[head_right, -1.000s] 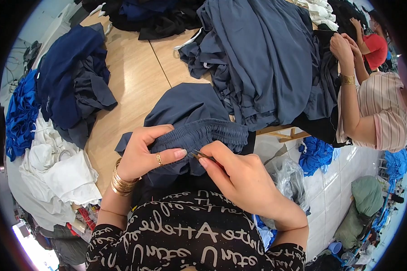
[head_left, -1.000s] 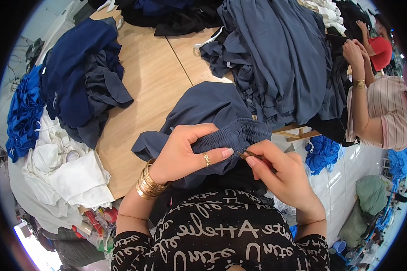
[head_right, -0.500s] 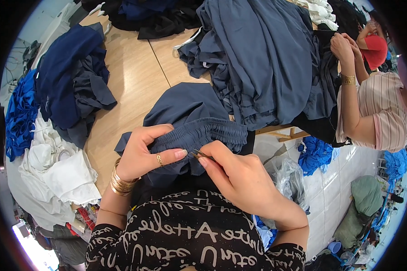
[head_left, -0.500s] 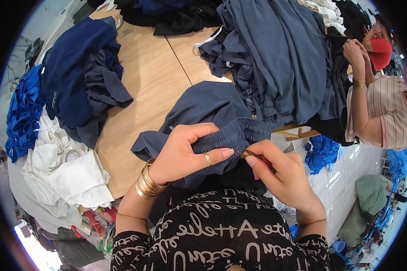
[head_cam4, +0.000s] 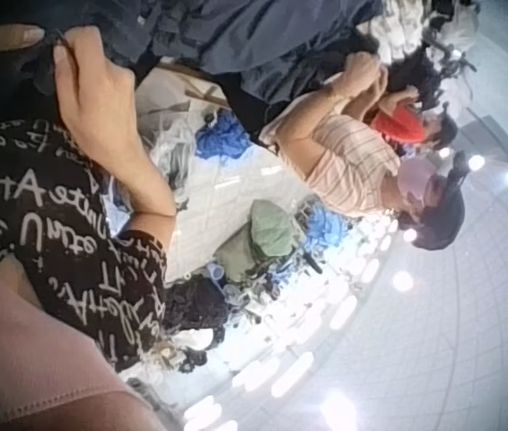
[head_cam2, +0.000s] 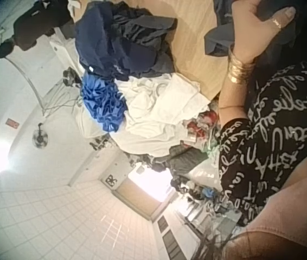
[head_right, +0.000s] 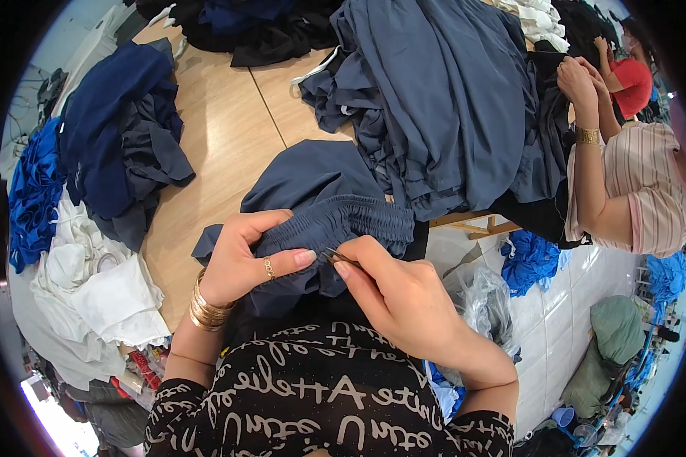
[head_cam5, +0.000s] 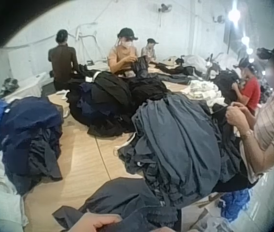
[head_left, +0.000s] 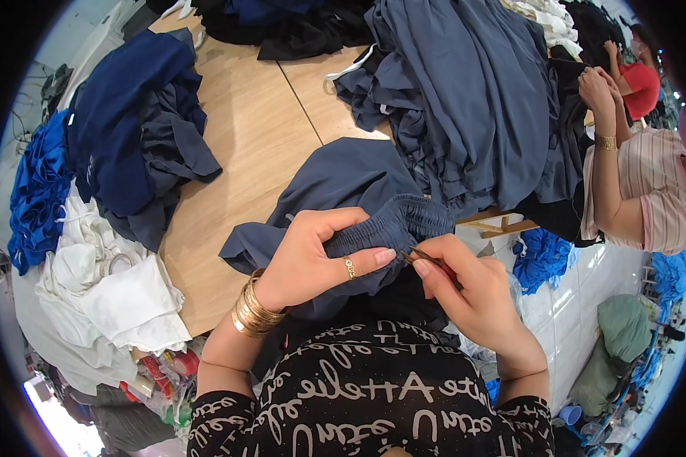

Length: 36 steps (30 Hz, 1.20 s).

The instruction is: Trimming excess threads from the elastic waistbands of trousers in a garment factory.

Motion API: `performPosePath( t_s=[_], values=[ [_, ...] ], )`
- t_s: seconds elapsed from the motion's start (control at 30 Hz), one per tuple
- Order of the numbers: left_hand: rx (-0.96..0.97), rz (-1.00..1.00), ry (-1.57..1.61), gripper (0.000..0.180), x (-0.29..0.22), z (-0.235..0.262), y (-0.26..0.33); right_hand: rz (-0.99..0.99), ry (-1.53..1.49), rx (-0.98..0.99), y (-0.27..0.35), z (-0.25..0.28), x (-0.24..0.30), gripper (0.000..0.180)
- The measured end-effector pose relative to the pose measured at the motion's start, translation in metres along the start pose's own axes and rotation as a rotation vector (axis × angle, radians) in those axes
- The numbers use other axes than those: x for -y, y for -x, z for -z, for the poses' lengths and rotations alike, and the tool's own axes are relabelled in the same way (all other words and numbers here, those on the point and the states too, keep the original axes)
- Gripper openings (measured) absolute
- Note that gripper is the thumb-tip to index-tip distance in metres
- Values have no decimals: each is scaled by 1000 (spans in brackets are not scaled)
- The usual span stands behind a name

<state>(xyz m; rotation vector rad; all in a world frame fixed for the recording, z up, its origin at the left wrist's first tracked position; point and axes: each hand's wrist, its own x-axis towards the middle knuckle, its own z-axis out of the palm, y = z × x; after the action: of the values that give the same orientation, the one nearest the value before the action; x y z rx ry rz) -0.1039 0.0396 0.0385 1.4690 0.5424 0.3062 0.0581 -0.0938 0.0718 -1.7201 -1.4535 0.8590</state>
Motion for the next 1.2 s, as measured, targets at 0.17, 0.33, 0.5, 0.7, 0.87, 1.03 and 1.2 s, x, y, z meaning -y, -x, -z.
performPosePath(
  t_s=[0.17,0.33,0.5,0.7,0.87,1.03,1.2],
  values=[
    [-22,40,121,20,4,-1,1,-100,-171,27,-1,0,1,8],
    [-16,71,199,20,1,-2,1,-238,-588,74,0,-4,-9,10],
    [4,56,216,20,3,0,1,-378,-975,191,-5,-3,-15,18],
    [16,34,187,20,4,1,0,-423,-1200,328,-6,-3,-22,19],
    [-8,-9,54,20,5,1,0,-259,-551,105,-6,-6,-17,17],
    [45,-51,-15,20,2,2,-1,-376,-664,191,-10,-3,-20,19],
    [69,-32,33,20,2,2,-3,-485,-998,254,-11,-9,-27,23]
  ],
)
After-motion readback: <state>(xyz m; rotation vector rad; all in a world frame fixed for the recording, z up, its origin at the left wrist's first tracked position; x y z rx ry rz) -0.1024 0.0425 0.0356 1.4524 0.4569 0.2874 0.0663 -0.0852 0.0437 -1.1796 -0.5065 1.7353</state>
